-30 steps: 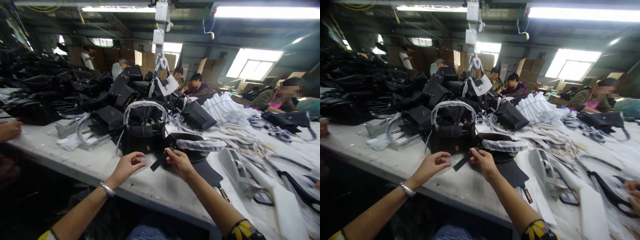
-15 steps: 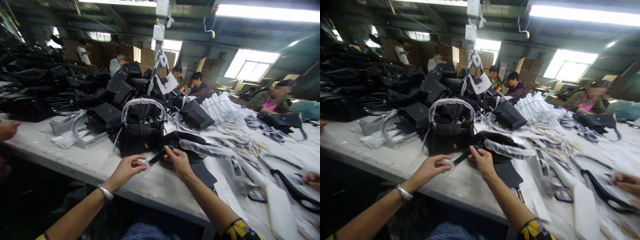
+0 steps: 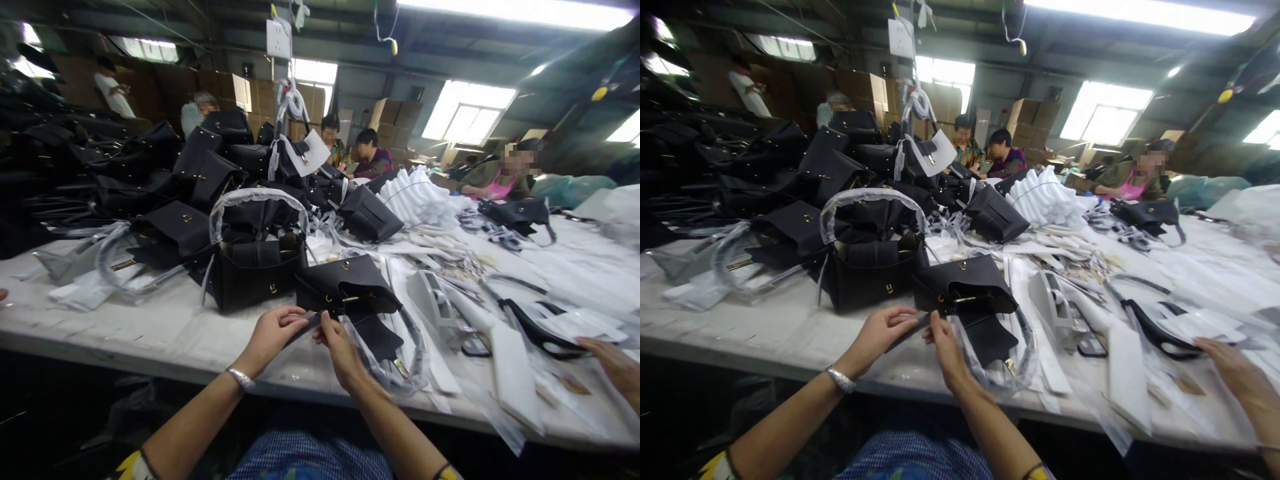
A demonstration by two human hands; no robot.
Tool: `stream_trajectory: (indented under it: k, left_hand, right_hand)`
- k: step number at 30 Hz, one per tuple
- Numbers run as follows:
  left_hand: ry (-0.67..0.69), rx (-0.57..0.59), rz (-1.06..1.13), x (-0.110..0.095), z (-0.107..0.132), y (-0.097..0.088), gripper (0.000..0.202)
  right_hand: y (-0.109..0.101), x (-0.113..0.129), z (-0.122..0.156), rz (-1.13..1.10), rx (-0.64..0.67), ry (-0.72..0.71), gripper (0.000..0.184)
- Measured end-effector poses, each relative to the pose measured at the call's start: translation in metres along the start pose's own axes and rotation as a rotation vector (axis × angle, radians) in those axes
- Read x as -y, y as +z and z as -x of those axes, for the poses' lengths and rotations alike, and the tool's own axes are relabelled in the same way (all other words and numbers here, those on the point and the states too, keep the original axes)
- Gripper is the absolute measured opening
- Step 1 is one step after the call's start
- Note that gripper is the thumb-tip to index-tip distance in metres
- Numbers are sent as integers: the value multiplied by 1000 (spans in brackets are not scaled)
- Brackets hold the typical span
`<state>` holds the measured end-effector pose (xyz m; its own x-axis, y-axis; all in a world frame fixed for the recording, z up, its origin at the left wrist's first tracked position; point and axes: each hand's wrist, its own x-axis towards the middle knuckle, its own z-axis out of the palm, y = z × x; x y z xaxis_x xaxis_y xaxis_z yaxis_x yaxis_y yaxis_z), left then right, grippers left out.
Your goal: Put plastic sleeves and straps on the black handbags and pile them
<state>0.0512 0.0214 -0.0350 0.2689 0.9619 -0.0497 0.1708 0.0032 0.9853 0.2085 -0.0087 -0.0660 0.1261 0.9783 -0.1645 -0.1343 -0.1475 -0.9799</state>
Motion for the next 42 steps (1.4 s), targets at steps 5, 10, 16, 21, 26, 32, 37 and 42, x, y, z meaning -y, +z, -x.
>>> stream_trajectory:
  k: [5, 10, 16, 21, 26, 32, 37, 42]
  left_hand:
    - [71, 61, -129, -4, -14, 13, 26]
    - [178, 113, -327, -15, -25, 19, 17]
    - [270, 131, -560, -20, -24, 7, 23]
    - [266, 113, -690, -15, -19, -11, 20]
    - [329, 150, -665, -7, -11, -11, 20]
    - [673, 114, -718, 12, 3, -6, 17]
    - [1167, 138, -1009, 14, 7, -16, 23]
    - [1411, 164, -1172, 4, 6, -27, 26]
  right_hand:
    - [0, -27, 16, -369, -100, 82, 44]
    - [17, -34, 16, -586, -152, 93, 40]
    - [34, -35, 11, -805, -281, 122, 40]
    - [37, -34, 17, -871, -292, 144, 34]
    - [35, -32, 22, -945, -255, 150, 34]
    - [30, -30, 21, -835, -306, 245, 33]
    - [19, -22, 25, -787, -241, 331, 26]
    - [14, -12, 37, -768, -126, 316, 32]
